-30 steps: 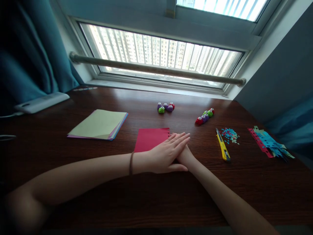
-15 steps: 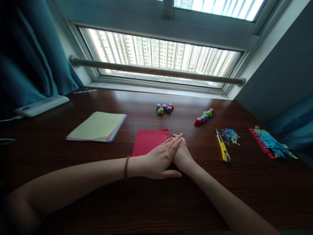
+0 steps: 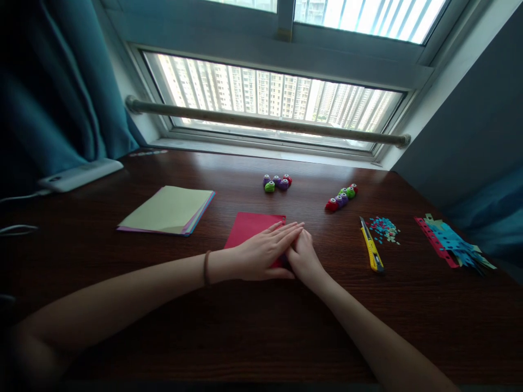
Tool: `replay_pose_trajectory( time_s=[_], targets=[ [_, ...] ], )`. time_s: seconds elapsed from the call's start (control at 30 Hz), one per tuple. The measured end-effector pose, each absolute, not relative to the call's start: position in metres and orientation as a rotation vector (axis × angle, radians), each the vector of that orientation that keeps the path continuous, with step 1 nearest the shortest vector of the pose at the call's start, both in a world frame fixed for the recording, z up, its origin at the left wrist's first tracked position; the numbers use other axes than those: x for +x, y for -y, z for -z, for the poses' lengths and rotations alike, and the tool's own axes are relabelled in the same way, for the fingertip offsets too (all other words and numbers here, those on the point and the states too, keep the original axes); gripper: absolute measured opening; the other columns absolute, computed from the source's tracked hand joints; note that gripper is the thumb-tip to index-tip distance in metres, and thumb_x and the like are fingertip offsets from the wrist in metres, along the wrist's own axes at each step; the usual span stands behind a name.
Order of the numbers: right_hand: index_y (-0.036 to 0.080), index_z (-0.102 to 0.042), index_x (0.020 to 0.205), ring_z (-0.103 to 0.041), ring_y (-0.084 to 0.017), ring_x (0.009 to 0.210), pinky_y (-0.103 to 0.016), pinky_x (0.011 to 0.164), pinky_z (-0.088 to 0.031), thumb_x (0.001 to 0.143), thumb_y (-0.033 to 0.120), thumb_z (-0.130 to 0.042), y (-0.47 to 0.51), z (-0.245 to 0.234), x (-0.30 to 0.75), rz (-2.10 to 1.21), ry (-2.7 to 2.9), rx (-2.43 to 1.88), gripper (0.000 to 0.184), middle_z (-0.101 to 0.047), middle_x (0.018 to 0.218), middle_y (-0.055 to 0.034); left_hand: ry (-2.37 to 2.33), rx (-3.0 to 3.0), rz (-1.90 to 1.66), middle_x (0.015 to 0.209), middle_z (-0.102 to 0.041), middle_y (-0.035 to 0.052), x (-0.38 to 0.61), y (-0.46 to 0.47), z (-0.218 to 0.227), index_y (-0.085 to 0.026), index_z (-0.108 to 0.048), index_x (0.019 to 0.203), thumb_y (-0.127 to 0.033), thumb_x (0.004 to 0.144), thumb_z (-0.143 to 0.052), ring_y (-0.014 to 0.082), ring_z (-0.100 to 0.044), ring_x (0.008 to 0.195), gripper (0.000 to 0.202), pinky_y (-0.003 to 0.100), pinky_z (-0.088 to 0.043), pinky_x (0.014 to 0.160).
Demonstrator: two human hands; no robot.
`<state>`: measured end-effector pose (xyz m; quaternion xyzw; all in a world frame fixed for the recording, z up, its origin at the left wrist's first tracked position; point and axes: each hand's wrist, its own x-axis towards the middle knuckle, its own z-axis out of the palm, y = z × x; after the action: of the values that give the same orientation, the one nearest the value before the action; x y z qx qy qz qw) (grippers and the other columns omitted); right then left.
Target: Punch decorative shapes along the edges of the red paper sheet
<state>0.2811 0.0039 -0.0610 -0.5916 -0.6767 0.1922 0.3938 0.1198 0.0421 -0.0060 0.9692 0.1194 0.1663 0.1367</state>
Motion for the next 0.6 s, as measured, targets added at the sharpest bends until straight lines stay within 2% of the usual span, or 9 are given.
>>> replay_pose_trajectory(
  time_s=[0.13, 0.23, 0.33, 0.4, 0.5, 0.6],
  targets=[
    [0.011, -0.052, 0.114, -0.048, -0.028, 0.11, -0.046, 0.098, -0.035, 0.082, 0.046, -0.048, 0.0, 0.044, 0.282, -0.572, 1.62, -1.556, 0.047, -0.055, 0.116, -0.0157, -0.5, 2.845, -0.33, 0.148, -0.022, 0.0154, 0.089, -0.046, 0.003, -0.009, -0.018, 0.142, -0.053, 0.083, -0.057, 0.0202, -0.012, 0.138, 0.084, 0.036, -0.013, 0.112],
    [0.015, -0.058, 0.107, -0.05, -0.026, 0.108, -0.043, 0.097, -0.037, 0.078, 0.049, -0.057, 0.002, 0.029, 0.287, -0.659, 1.631, -1.565, 0.044, -0.057, 0.113, -0.0122, -0.594, 2.853, -0.243, 0.148, -0.022, 0.0132, 0.067, -0.047, 0.008, -0.011, -0.019, 0.143, -0.055, 0.086, -0.051, 0.0216, -0.013, 0.137, 0.079, 0.038, -0.014, 0.112],
    [0.019, -0.065, 0.094, -0.051, -0.024, 0.106, -0.039, 0.096, -0.037, 0.064, 0.041, -0.075, 0.005, 0.013, 0.291, -0.712, 1.797, -1.56, 0.038, -0.058, 0.112, -0.0077, -0.648, 2.831, -0.241, 0.147, -0.025, 0.0122, 0.056, -0.045, 0.017, -0.013, -0.02, 0.143, -0.057, 0.089, -0.042, 0.0217, -0.016, 0.137, 0.073, 0.038, -0.015, 0.111],
    [0.02, -0.067, 0.091, -0.052, -0.024, 0.104, -0.038, 0.094, -0.038, 0.059, 0.032, -0.079, 0.007, 0.005, 0.293, -0.72, 1.906, -1.567, 0.035, -0.058, 0.11, -0.006, -0.653, 2.815, -0.224, 0.146, -0.027, 0.0121, 0.053, -0.044, 0.021, -0.013, -0.021, 0.143, -0.056, 0.09, -0.039, 0.0216, -0.019, 0.136, 0.07, 0.038, -0.016, 0.111],
    [0.02, -0.069, 0.087, -0.055, -0.022, 0.099, -0.036, 0.091, -0.04, 0.064, 0.026, -0.076, 0.006, 0.0, 0.297, -0.737, 1.981, -1.55, 0.025, -0.061, 0.104, -0.0051, -0.635, 2.808, -0.205, 0.146, -0.027, 0.0115, 0.054, -0.044, 0.023, -0.016, -0.022, 0.143, -0.053, 0.091, -0.039, 0.0216, -0.021, 0.136, 0.066, 0.04, -0.017, 0.111],
    [0.018, -0.069, 0.087, -0.059, -0.022, 0.092, -0.035, 0.086, -0.045, 0.068, 0.027, -0.072, 0.001, -0.003, 0.306, -0.892, 1.914, -1.52, 0.021, -0.064, 0.098, -0.0052, -0.622, 2.816, -0.212, 0.147, -0.026, 0.01, 0.054, -0.045, 0.022, -0.018, -0.023, 0.142, -0.047, 0.094, -0.038, 0.0213, -0.019, 0.136, 0.059, 0.041, -0.018, 0.111]
  ],
)
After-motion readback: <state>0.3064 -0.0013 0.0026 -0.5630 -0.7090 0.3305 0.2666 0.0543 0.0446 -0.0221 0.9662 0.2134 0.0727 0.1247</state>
